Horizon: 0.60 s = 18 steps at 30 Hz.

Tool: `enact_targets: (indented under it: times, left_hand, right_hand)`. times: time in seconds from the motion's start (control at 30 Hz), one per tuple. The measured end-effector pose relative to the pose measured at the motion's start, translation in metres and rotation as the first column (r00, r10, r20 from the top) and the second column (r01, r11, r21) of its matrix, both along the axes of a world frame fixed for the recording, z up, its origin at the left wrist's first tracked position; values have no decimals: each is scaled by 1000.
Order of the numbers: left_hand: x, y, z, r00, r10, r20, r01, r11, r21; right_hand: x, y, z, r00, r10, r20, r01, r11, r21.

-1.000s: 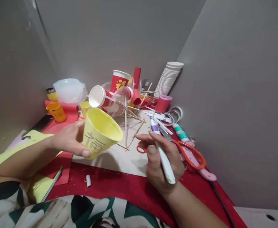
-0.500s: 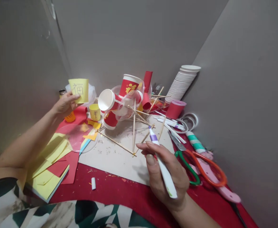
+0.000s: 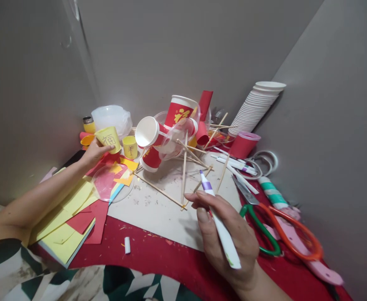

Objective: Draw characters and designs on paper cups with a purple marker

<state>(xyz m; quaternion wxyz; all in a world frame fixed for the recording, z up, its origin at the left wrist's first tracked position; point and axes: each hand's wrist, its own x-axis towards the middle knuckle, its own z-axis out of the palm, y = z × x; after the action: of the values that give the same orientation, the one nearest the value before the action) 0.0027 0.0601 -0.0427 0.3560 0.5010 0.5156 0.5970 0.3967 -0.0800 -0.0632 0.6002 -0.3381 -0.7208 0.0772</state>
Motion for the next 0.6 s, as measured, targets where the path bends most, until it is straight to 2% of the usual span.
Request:
enact_targets:
  times: [0.17,0.37,0.5,0.6]
  left_hand:
    - [-4,-5,-7,990,6,-138,-15,998,-63]
    - [-2,-18,-3,959,-16,-284,-25,989,-142]
    - [2,-30,5,936,40,-351,-80,992,-99]
    - [1,-36,7,919,117,-375,-123,992,8]
  right_hand:
    - [0,0,1,1000,17,15,-17,1000,13]
    - [4,2,-1,1000,28,1,-28,999,29]
    - [1,3,7,998,-9,-67,15,997,77]
    - [0,7,22,963,-21,-270,45,996,83]
